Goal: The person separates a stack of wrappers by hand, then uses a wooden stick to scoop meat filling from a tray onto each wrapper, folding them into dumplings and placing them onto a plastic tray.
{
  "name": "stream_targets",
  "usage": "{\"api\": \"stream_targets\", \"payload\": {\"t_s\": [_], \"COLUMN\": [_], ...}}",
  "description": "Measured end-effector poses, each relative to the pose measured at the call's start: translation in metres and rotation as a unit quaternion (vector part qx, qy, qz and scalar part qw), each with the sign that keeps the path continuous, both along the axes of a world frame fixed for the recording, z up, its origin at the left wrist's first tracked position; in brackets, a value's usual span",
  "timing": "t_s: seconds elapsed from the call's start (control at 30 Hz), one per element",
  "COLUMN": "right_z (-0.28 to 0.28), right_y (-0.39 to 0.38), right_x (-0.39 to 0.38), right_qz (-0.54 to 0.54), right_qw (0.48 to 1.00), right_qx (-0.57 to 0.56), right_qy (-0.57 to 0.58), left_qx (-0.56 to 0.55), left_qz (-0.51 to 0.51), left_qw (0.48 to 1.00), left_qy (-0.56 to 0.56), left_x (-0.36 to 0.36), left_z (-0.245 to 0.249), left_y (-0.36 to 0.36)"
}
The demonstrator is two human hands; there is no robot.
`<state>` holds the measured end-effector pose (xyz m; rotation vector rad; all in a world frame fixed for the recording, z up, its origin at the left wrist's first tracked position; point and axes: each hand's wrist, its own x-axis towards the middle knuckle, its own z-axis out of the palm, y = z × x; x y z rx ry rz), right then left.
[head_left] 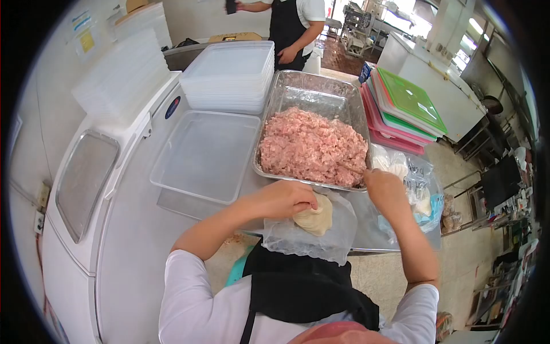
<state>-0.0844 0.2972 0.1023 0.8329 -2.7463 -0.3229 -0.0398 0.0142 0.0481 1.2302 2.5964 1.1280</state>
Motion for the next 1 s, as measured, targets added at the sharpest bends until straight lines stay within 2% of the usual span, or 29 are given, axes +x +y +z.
{"api": "stream_targets", "payload": {"t_s": [0.2, 0.33, 0.43, 0.5, 0.6, 0.7, 0.8, 0.9, 1.0], "right_z": [-0.012, 0.032, 0.062, 0.063, 0.053, 0.036, 0.014, -0.016, -0.030], "right_y": [0.006, 0.026, 0.020, 0.017, 0.011, 0.003, -0.001, 0.009, 0.015], "right_x": [0.005, 0.008, 0.020, 0.018, 0.015, 0.013, 0.005, -0.017, -0.026], "right_qz": [0.042, 0.027, -0.016, -0.001, 0.046, 0.083, 0.091, 0.067, 0.066], "right_qw": [0.998, 1.000, 0.998, 0.994, 0.983, 0.972, 0.968, 0.978, 0.966], "right_qx": [-0.036, -0.011, -0.051, -0.111, -0.177, -0.214, -0.218, -0.173, -0.214], "right_qy": [0.007, -0.001, 0.011, -0.001, -0.019, -0.053, -0.087, -0.090, -0.126], "left_qx": [0.012, -0.028, -0.001, 0.025, 0.071, 0.138, 0.306, 0.209, 0.234], "left_qz": [0.039, 0.086, 0.102, 0.113, 0.136, 0.138, 0.170, 0.170, 0.166], "left_qw": [0.999, 0.995, 0.994, 0.993, 0.988, 0.980, 0.918, 0.958, 0.957], "left_qy": [0.014, 0.043, 0.041, 0.035, -0.003, 0.023, -0.189, -0.103, -0.048], "left_x": [-0.002, 0.006, 0.008, 0.006, 0.006, 0.011, 0.016, 0.022, 0.017], "left_z": [-0.014, -0.032, -0.053, -0.060, -0.074, -0.084, -0.103, -0.092, -0.104], "left_y": [0.008, 0.018, 0.021, 0.022, 0.023, 0.021, 0.013, 0.011, 0.013]}}
